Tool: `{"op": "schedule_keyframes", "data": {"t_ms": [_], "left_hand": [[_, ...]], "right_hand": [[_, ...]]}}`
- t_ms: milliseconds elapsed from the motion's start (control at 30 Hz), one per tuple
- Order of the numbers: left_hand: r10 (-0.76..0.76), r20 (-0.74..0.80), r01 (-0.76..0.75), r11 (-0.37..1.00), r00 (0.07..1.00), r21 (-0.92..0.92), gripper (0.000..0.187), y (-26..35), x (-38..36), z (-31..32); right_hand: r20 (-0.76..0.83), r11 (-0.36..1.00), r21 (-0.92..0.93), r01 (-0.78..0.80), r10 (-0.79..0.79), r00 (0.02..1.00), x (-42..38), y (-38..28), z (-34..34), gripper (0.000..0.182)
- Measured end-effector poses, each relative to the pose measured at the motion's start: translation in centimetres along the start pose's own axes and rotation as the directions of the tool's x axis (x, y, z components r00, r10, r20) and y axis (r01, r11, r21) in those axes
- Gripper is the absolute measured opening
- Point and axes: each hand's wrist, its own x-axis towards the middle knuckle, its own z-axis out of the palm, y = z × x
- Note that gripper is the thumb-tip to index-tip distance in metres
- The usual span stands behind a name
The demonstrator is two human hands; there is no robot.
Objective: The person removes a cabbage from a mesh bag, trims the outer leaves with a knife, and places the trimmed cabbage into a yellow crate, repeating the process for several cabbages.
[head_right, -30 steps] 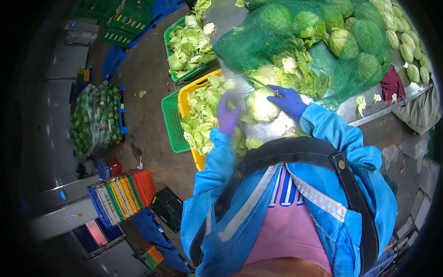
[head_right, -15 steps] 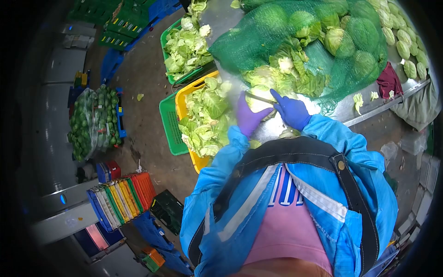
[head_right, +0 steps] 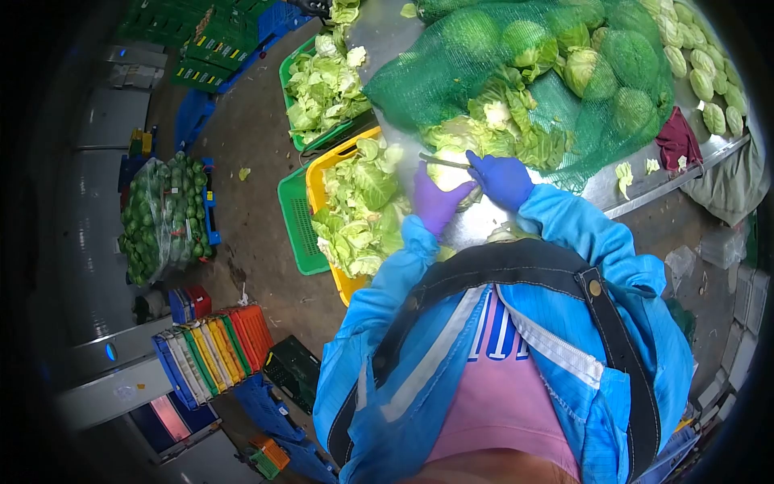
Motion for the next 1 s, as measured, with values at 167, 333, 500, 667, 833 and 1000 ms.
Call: {"op": "schedule_keyframes", "data": {"t_ms": [167,333,500,667,833,1000], "left_hand": [[-0.011,-0.052,0.015,0.997,0.999,0.07,0.111,0.1,0.2,0.7],[-0.009,0.005,0.009,0.999,1.0,0.05,0.11,0.6,-0.4,-0.1],[0.019,-0.021,-0.019,1.0,1.0,-0.013,0.107,0.3,-0.5,-0.1],[0.294,-0.012,-0.285,0.937,0.956,0.203,0.108,0.1,-3.3,0.2],[0.176,0.019,-0.17,0.971,0.984,-0.169,0.11,-4.0,-2.7,-2.0],[0.346,0.272,-0.361,0.933,0.898,0.005,0.104,0.1,-0.9,-4.9]], "right_hand": [[-0.092,0.999,0.022,-0.039,0.041,0.995,0.7,-0.4,0.5,0.039],[0.135,0.986,0.142,0.088,-0.108,0.985,1.9,2.3,-2.2,0.038],[0.016,0.988,0.133,-0.076,0.075,0.997,1.5,0.0,-0.8,0.039],[0.153,0.953,0.012,-0.301,0.296,0.943,4.3,3.2,-0.1,0.039],[0.079,0.901,0.135,-0.411,0.404,0.911,3.9,8.0,-2.0,0.038],[0.214,0.855,0.395,-0.336,0.271,0.939,3.6,0.7,-6.1,0.04]]}}
